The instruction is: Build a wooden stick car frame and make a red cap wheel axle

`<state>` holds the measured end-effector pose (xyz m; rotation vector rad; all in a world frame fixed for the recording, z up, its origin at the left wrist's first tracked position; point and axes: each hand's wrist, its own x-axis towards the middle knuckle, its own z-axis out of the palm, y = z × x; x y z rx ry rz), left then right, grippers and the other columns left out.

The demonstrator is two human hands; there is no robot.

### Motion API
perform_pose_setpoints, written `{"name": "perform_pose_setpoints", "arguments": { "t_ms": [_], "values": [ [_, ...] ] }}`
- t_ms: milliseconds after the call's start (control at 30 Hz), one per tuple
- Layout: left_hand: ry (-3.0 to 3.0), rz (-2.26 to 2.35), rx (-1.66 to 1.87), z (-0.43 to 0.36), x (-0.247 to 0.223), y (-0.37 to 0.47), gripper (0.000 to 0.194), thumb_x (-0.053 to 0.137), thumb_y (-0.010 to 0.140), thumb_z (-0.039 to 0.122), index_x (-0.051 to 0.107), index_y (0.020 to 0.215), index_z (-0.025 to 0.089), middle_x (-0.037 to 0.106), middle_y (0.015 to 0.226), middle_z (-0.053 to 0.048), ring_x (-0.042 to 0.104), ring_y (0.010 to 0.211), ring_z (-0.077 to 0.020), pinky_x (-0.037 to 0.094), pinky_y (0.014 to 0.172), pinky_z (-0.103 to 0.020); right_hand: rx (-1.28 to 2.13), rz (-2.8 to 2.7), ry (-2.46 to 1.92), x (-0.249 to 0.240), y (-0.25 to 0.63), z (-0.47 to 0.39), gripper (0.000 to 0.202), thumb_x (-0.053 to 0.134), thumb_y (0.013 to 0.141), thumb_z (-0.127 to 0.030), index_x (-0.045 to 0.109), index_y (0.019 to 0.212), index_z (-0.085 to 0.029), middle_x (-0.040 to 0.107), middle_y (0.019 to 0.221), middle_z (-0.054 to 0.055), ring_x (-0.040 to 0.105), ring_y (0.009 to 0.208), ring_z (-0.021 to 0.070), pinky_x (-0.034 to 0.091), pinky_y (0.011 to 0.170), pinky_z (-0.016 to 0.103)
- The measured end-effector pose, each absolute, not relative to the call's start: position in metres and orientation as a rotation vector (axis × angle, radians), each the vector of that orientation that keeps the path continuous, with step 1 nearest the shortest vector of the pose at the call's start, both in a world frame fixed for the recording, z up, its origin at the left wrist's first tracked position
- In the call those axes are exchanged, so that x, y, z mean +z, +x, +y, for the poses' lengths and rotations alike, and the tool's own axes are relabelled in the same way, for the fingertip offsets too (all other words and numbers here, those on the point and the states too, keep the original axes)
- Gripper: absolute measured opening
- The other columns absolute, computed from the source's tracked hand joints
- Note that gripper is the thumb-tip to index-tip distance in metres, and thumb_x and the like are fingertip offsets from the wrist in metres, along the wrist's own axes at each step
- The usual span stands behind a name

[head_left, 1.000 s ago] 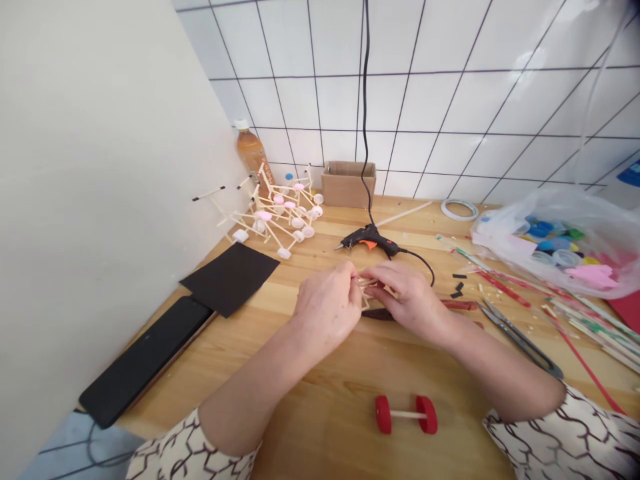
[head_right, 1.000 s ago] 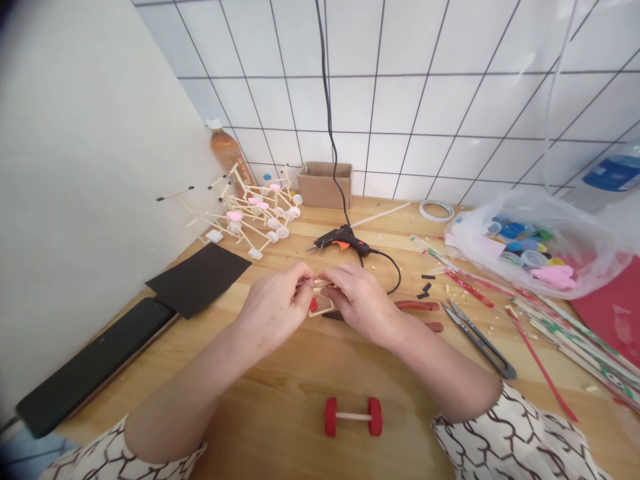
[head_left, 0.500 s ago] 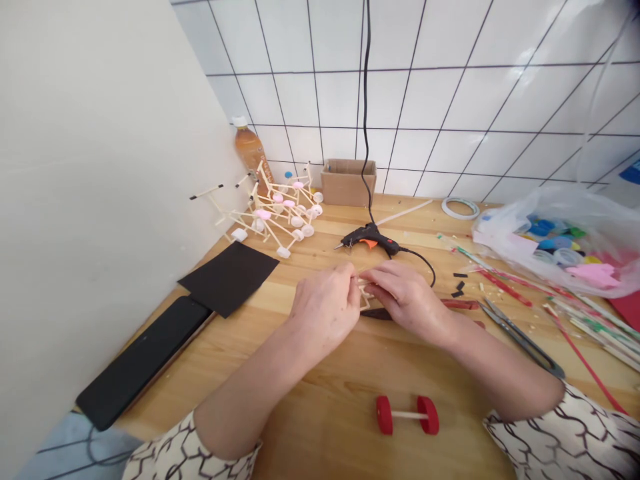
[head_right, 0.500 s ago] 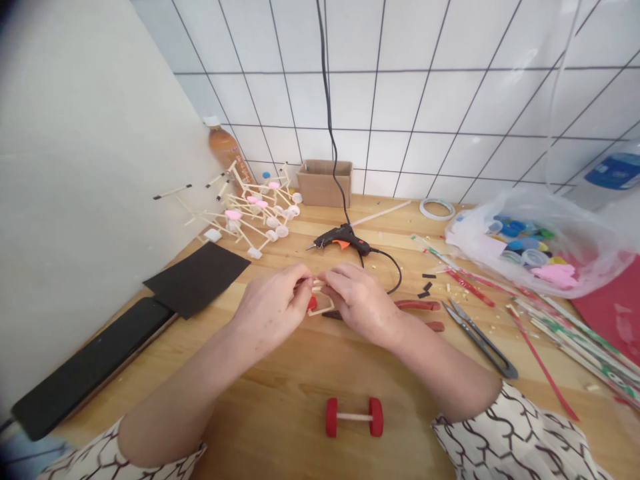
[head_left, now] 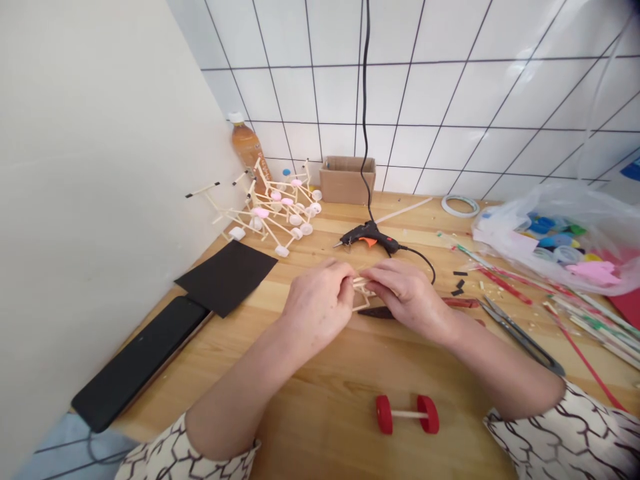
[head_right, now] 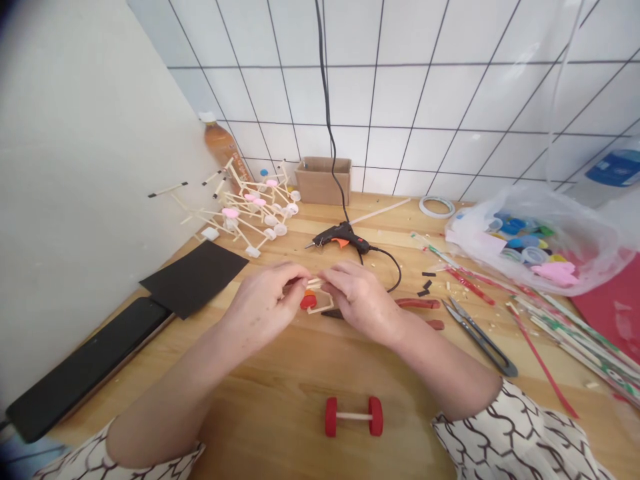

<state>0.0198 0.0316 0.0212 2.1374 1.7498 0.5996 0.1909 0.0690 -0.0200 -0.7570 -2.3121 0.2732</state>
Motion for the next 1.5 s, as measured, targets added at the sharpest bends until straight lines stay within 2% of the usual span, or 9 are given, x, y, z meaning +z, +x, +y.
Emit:
{"name": "perform_pose_setpoints", "arguments": {
  "t_ms": [300, 500, 633, 800, 1067, 1200, 1500],
  "values": [
    [1.993, 1.585, 0.709, 0.036, 0.025, 0.003, 0.022, 0.046, 0.082, 0.012, 0.068, 0.086, 0.017, 0.069, 0.080, -0.002, 0.060, 0.070, -0.0147, 0.043, 0.062, -0.024, 0.255, -2.301, -0.741, -0.019, 0.191, 0.069, 0.021, 0.044, 0.092, -0.016, 0.065, 0.092, -0.013, 0.065, 0.078, 0.009, 0.059, 0.072, 0.0173, 0.046, 0.064, 0.028],
    [1.832, 1.495, 0.597, 0.042, 0.029, -0.018, 0.022, 0.050, 0.085, 0.030, 0.066, 0.081, 0.017, 0.066, 0.074, 0.001, 0.056, 0.066, -0.0126, 0.040, 0.058, -0.022, 0.238, -2.288, -0.722, -0.021, 0.191, 0.070, 0.019, 0.047, 0.091, -0.016, 0.066, 0.091, -0.013, 0.065, 0.077, 0.009, 0.058, 0.070, 0.0170, 0.046, 0.063, 0.028],
    [1.754, 1.436, 0.560, 0.043, 0.029, -0.025, 0.023, 0.057, 0.081, 0.039, 0.067, 0.081, 0.017, 0.066, 0.074, 0.001, 0.057, 0.067, -0.0131, 0.042, 0.059, -0.022, 0.233, -2.294, -0.715, -0.021, 0.191, 0.071, 0.020, 0.047, 0.090, -0.015, 0.066, 0.092, -0.012, 0.065, 0.077, 0.010, 0.058, 0.069, 0.0171, 0.046, 0.062, 0.027],
    [1.723, 1.439, 0.589, 0.042, 0.025, -0.021, 0.017, 0.061, 0.077, 0.033, 0.067, 0.079, 0.017, 0.066, 0.071, 0.000, 0.057, 0.064, -0.0123, 0.041, 0.056, -0.021, 0.267, -2.289, -0.743, -0.019, 0.190, 0.069, 0.020, 0.047, 0.090, -0.015, 0.066, 0.093, -0.014, 0.067, 0.078, 0.009, 0.060, 0.071, 0.0170, 0.047, 0.063, 0.028],
    [1.751, 1.431, 0.607, 0.044, 0.021, -0.021, 0.014, 0.053, 0.080, 0.023, 0.065, 0.079, 0.016, 0.059, 0.064, 0.003, 0.047, 0.055, -0.0091, 0.033, 0.051, -0.020, 0.598, -2.178, -0.879, -0.018, 0.189, 0.069, 0.018, 0.052, 0.087, -0.018, 0.069, 0.090, -0.016, 0.068, 0.079, 0.007, 0.062, 0.071, 0.0159, 0.047, 0.065, 0.028],
    [1.713, 1.427, 0.600, 0.045, 0.020, -0.020, 0.015, 0.051, 0.079, 0.020, 0.064, 0.083, 0.016, 0.058, 0.066, 0.002, 0.051, 0.060, -0.0112, 0.036, 0.054, -0.021, 0.790, -2.079, -0.977, -0.019, 0.188, 0.069, 0.017, 0.055, 0.083, -0.021, 0.071, 0.090, -0.017, 0.069, 0.081, 0.006, 0.062, 0.073, 0.0168, 0.048, 0.068, 0.029],
    [1.722, 1.448, 0.541, 0.046, 0.019, -0.023, 0.018, 0.050, 0.080, 0.026, 0.065, 0.085, 0.018, 0.057, 0.066, 0.002, 0.049, 0.059, -0.0116, 0.034, 0.053, -0.022, 1.105, -1.847, -1.057, -0.025, 0.185, 0.068, 0.022, 0.061, 0.077, -0.028, 0.072, 0.091, -0.015, 0.069, 0.086, 0.008, 0.062, 0.076, 0.0191, 0.048, 0.068, 0.032]
  ]
}}
